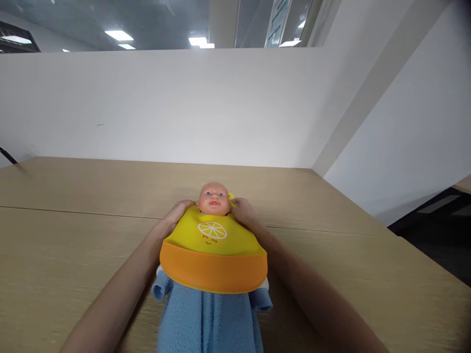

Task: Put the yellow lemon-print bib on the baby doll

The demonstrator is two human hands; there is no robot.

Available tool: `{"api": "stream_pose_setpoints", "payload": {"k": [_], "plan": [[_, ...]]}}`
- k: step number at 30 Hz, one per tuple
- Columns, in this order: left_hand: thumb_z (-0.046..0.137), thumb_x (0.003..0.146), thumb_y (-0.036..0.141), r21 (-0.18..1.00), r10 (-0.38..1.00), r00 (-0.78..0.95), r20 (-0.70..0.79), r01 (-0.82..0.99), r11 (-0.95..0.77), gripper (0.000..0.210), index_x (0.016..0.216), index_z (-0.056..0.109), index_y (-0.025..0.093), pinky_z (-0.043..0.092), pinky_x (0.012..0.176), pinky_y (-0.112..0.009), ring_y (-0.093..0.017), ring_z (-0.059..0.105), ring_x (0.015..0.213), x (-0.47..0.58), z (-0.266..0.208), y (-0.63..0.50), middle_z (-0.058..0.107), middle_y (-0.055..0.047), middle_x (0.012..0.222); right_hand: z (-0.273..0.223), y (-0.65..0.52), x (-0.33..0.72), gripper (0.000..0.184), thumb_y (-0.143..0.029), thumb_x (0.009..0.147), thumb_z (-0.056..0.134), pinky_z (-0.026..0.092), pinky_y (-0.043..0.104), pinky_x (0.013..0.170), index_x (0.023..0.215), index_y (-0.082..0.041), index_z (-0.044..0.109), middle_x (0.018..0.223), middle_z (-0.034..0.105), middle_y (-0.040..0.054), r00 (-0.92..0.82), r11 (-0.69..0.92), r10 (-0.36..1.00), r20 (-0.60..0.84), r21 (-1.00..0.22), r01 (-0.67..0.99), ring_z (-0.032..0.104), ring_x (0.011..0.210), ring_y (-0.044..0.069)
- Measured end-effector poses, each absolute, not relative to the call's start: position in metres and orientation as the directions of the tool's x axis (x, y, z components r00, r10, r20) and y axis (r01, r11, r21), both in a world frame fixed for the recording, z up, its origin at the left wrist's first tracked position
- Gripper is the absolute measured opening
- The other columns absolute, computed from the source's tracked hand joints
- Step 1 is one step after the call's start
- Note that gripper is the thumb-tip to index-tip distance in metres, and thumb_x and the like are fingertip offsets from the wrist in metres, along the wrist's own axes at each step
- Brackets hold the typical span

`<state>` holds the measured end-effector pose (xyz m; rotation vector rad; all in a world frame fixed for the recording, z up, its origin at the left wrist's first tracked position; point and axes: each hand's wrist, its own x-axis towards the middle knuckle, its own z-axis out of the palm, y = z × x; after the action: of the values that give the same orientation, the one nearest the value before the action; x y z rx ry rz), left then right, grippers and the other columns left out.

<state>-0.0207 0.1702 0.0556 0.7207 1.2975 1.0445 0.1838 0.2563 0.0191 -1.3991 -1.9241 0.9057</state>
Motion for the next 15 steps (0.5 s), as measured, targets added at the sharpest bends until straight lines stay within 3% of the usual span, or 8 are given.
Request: {"api": "stream_pose_setpoints", "payload": {"k": [5,10,15], "plan": [[0.056,0.069,0.035,0.843,0.885,0.072,-0.459,-0.279,0.46,0.021,0.075,0.064,0.017,0.049,0.054,-0.031,-0.021,0.062,0.055,-0.021,0.045,0.175,0.069,-0.004,0.063,0.015,0.257,0.179,0.019,-0.015,0.066,0.049,0.042,0.024,0.059,0.076,-0.015,0.066,0.083,0.071,0.0081,-0.372,0.242,0.924,0.092,-0.892,0.382,0.063,0.078,0.021],[0.057,0.071,0.036,0.87,0.902,0.034,-0.429,-0.253,0.424,0.023,0.079,0.065,0.016,0.05,0.055,-0.031,-0.022,0.064,0.057,-0.025,0.034,0.18,0.07,-0.005,0.065,0.012,0.26,0.176,0.03,-0.019,0.068,0.053,0.049,0.032,0.078,0.093,-0.016,0.069,0.103,0.07,0.0086,-0.449,0.244,0.881,0.147,-0.956,0.164,0.063,0.097,0.025],[0.056,0.072,0.031,0.843,0.901,0.039,-0.431,-0.339,0.418,0.023,0.084,0.065,0.014,0.052,0.057,-0.031,-0.022,0.065,0.058,-0.026,0.031,0.181,0.071,-0.007,0.067,0.009,0.26,0.171,0.034,-0.029,0.071,0.058,0.049,0.038,0.086,0.1,-0.017,0.07,0.109,0.068,0.0077,-0.48,0.04,0.876,0.048,-0.999,-0.026,0.062,0.102,0.028]]}}
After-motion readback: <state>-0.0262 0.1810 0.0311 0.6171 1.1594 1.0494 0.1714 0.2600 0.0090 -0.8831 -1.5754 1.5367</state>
